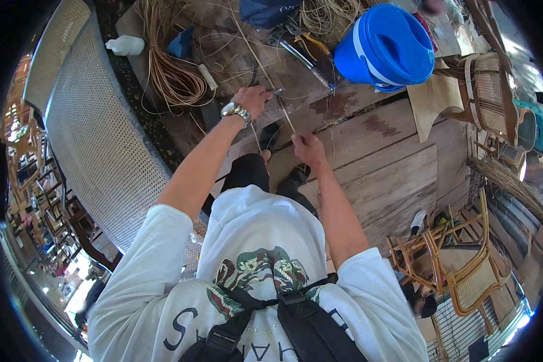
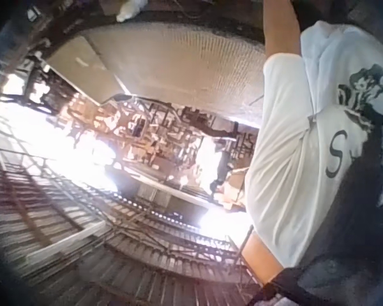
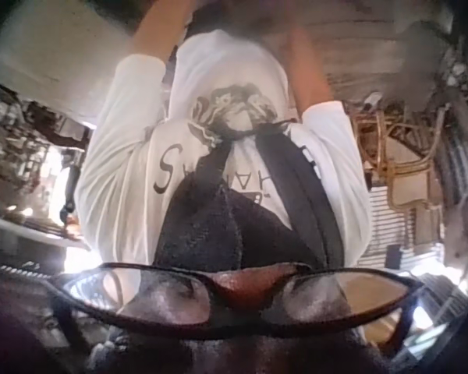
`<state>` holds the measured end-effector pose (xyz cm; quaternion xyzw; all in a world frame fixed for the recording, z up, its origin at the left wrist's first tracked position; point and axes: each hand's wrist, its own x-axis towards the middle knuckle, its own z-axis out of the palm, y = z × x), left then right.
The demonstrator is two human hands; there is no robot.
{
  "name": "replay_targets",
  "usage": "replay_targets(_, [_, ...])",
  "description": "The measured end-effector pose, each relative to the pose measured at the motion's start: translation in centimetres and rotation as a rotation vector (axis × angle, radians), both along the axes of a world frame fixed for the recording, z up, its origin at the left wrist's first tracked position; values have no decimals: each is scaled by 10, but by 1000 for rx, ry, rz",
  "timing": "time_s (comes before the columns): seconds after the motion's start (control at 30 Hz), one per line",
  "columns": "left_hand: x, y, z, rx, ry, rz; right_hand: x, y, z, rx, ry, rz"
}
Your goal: Measuring and cutting thin bamboo strips for use in furniture or mat weaving.
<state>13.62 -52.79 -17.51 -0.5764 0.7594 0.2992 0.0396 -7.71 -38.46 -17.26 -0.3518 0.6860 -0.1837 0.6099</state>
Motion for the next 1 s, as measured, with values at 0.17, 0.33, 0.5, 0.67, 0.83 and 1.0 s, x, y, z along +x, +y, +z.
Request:
replay_targets(0.17, [-6, -3, 36, 89, 25, 183, 32, -40, -7, -283, 40, -208])
replay_targets(0.33, [2, 0, 17, 18, 31, 143, 44, -49, 5, -249, 206, -101])
replay_targets(0.5, [-13, -4, 45, 76, -61, 43, 43, -30, -17, -260, -39, -325])
replay_targets(0.67, [-4, -4, 54, 35, -95, -50, -7, 76, 3, -66, 105, -242])
replay_targets(0.83, [-6, -6, 48, -1, -125, -89, -42, 117, -22, -47, 220, -111])
replay_targets(1.0, [-4, -6, 41, 51, -35, 20, -20, 59, -28, -204, -68, -17])
